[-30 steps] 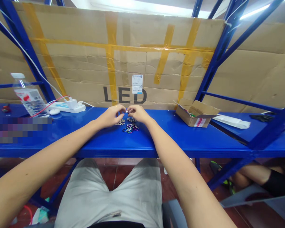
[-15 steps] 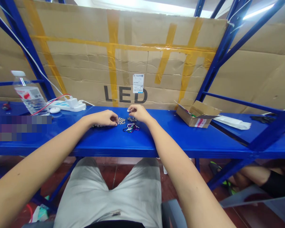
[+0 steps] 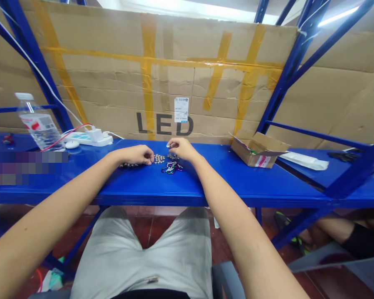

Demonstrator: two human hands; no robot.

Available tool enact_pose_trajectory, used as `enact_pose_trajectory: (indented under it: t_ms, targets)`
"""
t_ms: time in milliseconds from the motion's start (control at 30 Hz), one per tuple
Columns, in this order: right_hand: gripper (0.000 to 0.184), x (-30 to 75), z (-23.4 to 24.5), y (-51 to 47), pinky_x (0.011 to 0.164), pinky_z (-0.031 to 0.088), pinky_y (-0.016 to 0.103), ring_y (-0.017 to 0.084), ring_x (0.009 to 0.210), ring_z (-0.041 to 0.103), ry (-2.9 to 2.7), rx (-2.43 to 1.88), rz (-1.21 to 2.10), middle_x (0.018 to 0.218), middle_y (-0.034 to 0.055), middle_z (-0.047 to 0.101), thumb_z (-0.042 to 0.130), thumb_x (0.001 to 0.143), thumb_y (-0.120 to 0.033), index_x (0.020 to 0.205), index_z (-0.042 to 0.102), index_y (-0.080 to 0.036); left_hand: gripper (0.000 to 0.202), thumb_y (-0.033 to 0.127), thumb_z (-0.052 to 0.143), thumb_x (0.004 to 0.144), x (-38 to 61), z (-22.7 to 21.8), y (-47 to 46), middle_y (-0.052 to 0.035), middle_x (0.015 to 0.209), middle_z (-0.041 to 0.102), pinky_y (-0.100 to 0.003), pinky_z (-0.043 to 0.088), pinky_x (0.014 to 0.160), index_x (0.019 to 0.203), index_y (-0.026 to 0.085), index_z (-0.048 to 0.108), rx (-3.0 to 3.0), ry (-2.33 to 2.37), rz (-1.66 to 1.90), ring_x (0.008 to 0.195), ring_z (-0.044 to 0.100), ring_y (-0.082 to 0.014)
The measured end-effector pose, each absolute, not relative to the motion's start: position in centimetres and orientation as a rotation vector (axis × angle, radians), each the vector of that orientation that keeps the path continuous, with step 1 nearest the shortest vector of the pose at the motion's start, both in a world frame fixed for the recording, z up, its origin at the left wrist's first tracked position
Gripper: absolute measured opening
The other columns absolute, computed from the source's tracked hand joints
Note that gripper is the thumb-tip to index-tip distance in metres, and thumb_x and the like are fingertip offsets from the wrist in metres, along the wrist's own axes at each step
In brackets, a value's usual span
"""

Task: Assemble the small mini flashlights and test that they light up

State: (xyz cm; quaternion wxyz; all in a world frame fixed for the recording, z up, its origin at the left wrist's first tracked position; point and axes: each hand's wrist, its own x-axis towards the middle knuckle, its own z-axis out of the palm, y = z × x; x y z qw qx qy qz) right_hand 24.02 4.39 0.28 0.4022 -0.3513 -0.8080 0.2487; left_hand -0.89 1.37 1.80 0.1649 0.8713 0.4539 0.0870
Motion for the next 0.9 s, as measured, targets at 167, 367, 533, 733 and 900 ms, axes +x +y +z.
enact_pose_trajectory:
  t_ms: [167, 367, 533, 733, 900]
  targets:
    - [0.016, 24.0, 0.3, 4.5, 0.076, 0.052, 0.03, 0.018, 0.081, 0.065, -2.049, -0.891, 0.618, 0.08, 0.0033, 0.07, 0.068, 0.069, -0.011, 0.084, 0.07, -0.017, 0.013, 0.027, 0.067, 0.073, -0.9, 1.9, 1.4, -0.0029, 0.085, 0.076, -0.026, 0.044, 0.067, 0.083, 0.021, 0.072, 2.519, 1.341, 0.204, 0.077, 0.066, -0.019]
    - [0.016, 24.1, 0.3, 4.4, 0.077, 0.053, 0.031, 0.019, 0.082, 0.066, -2.054, -0.898, 0.622, 0.08, 0.004, 0.071, 0.069, 0.069, -0.011, 0.084, 0.071, -0.017, 0.01, 0.025, 0.07, 0.072, -0.6, 2.4, 0.8, -0.0019, 0.081, 0.075, -0.026, 0.043, 0.067, 0.08, 0.021, 0.072, 2.534, 1.342, 0.217, 0.076, 0.065, -0.0182]
    - [0.016, 24.0, 0.4, 4.2, 0.078, 0.053, 0.031, 0.017, 0.08, 0.065, -2.049, -0.907, 0.624, 0.081, 0.0039, 0.07, 0.068, 0.07, -0.009, 0.084, 0.071, -0.016, 0.007, 0.023, 0.072, 0.069, -0.3, 3.0, 0.4, -0.002, 0.082, 0.076, -0.027, 0.045, 0.069, 0.076, 0.021, 0.074, 2.528, 1.334, 0.228, 0.078, 0.067, -0.0194]
    - [0.016, 24.1, 0.3, 4.3, 0.079, 0.053, 0.031, 0.017, 0.081, 0.066, -2.053, -0.898, 0.616, 0.082, 0.0035, 0.071, 0.069, 0.07, -0.01, 0.085, 0.072, -0.016, 0.008, 0.022, 0.071, 0.069, -0.3, 3.3, -0.1, -0.0015, 0.08, 0.076, -0.027, 0.045, 0.068, 0.076, 0.02, 0.075, 2.51, 1.339, 0.224, 0.075, 0.066, -0.0184]
    - [0.016, 24.1, 0.1, 4.5, 0.075, 0.051, 0.03, 0.017, 0.079, 0.065, -2.064, -0.897, 0.592, 0.081, 0.0036, 0.071, 0.068, 0.072, -0.012, 0.088, 0.072, -0.015, 0.005, 0.019, 0.068, 0.074, 0.1, 2.7, 0.3, -0.0019, 0.08, 0.073, -0.028, 0.047, 0.073, 0.079, 0.018, 0.071, 2.59, 1.259, 0.724, 0.076, 0.064, -0.0165]
